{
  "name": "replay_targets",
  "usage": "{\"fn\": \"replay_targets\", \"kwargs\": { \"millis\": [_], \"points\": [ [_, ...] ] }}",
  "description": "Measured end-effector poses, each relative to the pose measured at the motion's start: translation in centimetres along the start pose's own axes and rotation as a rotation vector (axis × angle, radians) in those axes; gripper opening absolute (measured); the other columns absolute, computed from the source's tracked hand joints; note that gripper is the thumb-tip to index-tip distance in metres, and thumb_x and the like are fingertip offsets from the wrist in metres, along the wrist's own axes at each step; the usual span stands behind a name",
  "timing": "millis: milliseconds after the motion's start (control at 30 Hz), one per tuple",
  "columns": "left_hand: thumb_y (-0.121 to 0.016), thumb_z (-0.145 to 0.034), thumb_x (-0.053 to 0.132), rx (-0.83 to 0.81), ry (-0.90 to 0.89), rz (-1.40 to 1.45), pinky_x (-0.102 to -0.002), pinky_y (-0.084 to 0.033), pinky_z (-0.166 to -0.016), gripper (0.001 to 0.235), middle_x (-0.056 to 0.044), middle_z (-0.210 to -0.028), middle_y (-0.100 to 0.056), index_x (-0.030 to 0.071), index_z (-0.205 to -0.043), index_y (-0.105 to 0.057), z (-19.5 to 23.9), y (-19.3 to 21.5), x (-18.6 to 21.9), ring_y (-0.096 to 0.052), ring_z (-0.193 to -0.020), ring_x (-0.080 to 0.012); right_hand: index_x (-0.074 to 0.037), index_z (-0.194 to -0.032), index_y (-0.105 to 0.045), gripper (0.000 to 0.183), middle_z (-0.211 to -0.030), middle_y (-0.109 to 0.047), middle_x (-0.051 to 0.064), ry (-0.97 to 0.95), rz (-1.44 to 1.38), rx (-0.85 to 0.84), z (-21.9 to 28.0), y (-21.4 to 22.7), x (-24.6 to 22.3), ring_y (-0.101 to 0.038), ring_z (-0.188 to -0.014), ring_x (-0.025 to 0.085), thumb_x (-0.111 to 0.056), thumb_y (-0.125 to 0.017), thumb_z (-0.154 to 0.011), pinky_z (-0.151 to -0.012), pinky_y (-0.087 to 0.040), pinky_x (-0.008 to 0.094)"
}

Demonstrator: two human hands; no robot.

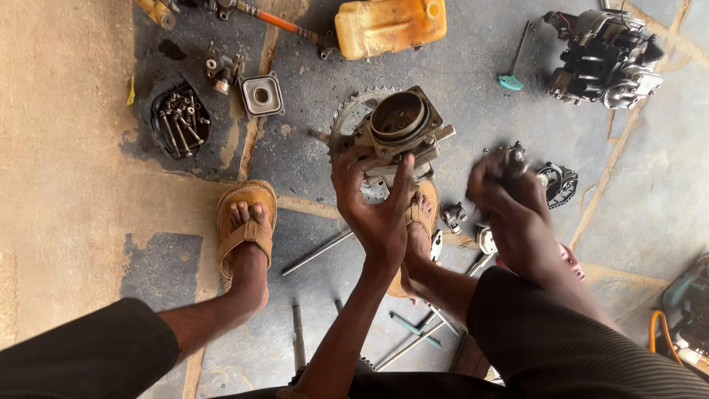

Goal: The person sits on the floor and uses a wrench and hammer to disassemble and reassemble a small engine component. They remove bolts, adjust internal parts, and tighten components back together.

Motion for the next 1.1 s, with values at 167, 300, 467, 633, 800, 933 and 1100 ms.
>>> {"fn": "replay_targets", "kwargs": {
  "millis": [167,300,467,633,800,933,1100],
  "points": [
    [-0.081,-0.093,0.015,0.008,0.022,-0.004,-0.045,-0.05,-0.11,0.016,-0.009,-0.125,-0.057,0.006,-0.092,-0.068,-0.1,0.0,0.2,-0.059,-0.122,-0.0223,-0.002,-0.119,-0.072,0.031,-0.058,-0.042,-0.007,0.02,0.581,0.207,-3.6,-0.2,0.5,-0.032,-0.05,0.005,-0.016,-0.077,-0.092,-0.048,-0.025,0.027],
    [-0.079,-0.095,0.014,0.026,0.001,-0.008,-0.045,-0.047,-0.113,0.014,-0.009,-0.131,-0.054,0.006,-0.095,-0.067,0.5,0.0,0.3,-0.056,-0.128,-0.0236,-0.005,-0.116,-0.075,0.028,-0.059,-0.048,-0.012,-0.02,0.595,0.205,-4.8,-0.8,0.3,-0.037,-0.051,0.0,-0.016,-0.081,-0.091,-0.046,-0.033,0.022],
    [-0.074,-0.098,0.013,0.012,0.0,-0.018,-0.044,-0.047,-0.113,0.009,-0.01,-0.14,-0.048,0.007,-0.103,-0.071,0.7,0.0,0.2,-0.05,-0.136,-0.0258,-0.002,-0.102,-0.076,0.02,-0.058,-0.043,-0.009,0.027,0.518,0.16,-5.7,-0.7,0.2,-0.031,-0.052,0.001,-0.009,-0.086,-0.087,-0.048,-0.028,0.021],
    [-0.084,-0.09,0.019,0.068,0.002,-0.024,-0.047,-0.047,-0.114,0.022,-0.009,-0.136,-0.05,0.007,-0.099,-0.068,0.7,0.1,-0.1,-0.053,-0.129,-0.0255,-0.001,-0.1,-0.072,0.021,-0.061,-0.048,-0.01,0.072,0.38,0.085,-6.1,-1.3,0.1,-0.036,-0.053,0.0,-0.006,-0.086,-0.085,-0.048,-0.031,0.021],
    [-0.08,-0.096,0.022,0.015,-0.013,-0.021,-0.047,-0.051,-0.112,0.017,-0.008,-0.138,-0.05,0.01,-0.099,-0.068,0.6,-0.1,-0.8,-0.052,-0.134,-0.0252,-0.004,-0.115,-0.074,0.026,-0.064,-0.052,-0.009,0.106,0.518,0.106,-5.6,-1.1,-0.1,-0.039,-0.055,-0.002,-0.007,-0.082,-0.091,-0.048,-0.031,0.02],
    [-0.075,-0.1,0.022,0.028,-0.104,-0.018,-0.047,-0.049,-0.116,0.017,-0.007,-0.141,-0.049,0.01,-0.11,-0.069,0.5,-0.3,-1.0,-0.049,-0.139,-0.0247,-0.003,-0.107,-0.077,0.021,-0.06,-0.055,-0.005,0.053,0.523,0.097,-5.9,-0.4,0.8,-0.038,-0.048,0.001,-0.007,-0.083,-0.087,-0.044,-0.028,0.022],
    [-0.082,-0.089,0.022,0.05,0.003,0.04,-0.047,-0.056,-0.105,0.021,-0.008,-0.13,-0.051,0.01,-0.103,-0.071,0.3,-0.2,-1.6,-0.059,-0.123,-0.0241,0.0,-0.101,-0.074,0.02,-0.066,-0.055,-0.006,0.081,0.188,-0.007,-6.8,-0.4,1.3,-0.043,-0.056,0.001,-0.006,-0.088,-0.087,-0.057,-0.047,0.022]
  ]
}}
Point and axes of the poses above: each hand's wrist, its own z-axis away from the middle knuckle, its own y-axis out of the back of the hand, x = y × z, the point moved 6 cm from there along -z, towards the middle knuckle
